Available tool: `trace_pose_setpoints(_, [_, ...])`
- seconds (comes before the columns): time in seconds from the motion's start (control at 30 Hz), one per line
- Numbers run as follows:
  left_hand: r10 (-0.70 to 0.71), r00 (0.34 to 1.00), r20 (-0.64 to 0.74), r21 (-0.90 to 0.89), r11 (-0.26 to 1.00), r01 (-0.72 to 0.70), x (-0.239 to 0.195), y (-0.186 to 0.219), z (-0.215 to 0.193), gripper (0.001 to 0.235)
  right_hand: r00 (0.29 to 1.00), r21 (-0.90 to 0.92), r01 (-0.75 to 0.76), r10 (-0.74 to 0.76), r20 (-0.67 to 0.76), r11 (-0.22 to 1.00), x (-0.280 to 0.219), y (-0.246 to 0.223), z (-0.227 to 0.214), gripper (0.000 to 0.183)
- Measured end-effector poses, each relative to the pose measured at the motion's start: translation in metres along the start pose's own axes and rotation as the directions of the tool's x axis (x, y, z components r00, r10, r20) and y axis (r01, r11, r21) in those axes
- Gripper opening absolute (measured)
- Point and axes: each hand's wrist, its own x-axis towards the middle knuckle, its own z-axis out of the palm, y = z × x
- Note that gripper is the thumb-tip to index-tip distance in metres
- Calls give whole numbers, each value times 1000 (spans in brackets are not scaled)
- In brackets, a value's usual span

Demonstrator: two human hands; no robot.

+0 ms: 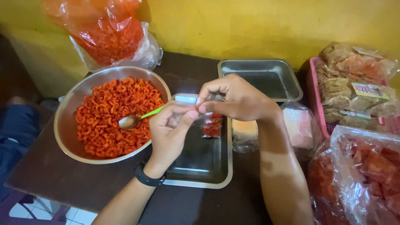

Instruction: Filling small plastic bags with red snacks and seasoning packets using a spoon.

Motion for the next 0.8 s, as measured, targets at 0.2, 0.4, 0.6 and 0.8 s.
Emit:
trace_pose_setpoints(0.2, [218, 972, 86, 290, 928, -233, 21, 24, 5, 15, 998, -17, 51, -52, -47, 999, -9, -10, -3, 24])
trace_pose_setpoints(0.4, [403, 886, 231, 426, 777, -464, 45, 19, 18, 27, 937, -193, 102, -159, -310, 976, -22, 13, -21, 27])
trace_pose_setpoints(0.6, [541, 790, 290, 588, 550, -593, 41, 8, 24, 24, 966, -113, -55, 25, -257, 992, -25, -9, -14, 26])
trace_pose_setpoints(0.8, [655, 693, 301, 735, 304, -606, 32, -6, 13, 40, 979, -154, -97, 66, -193, 983, -14, -8, -7, 9])
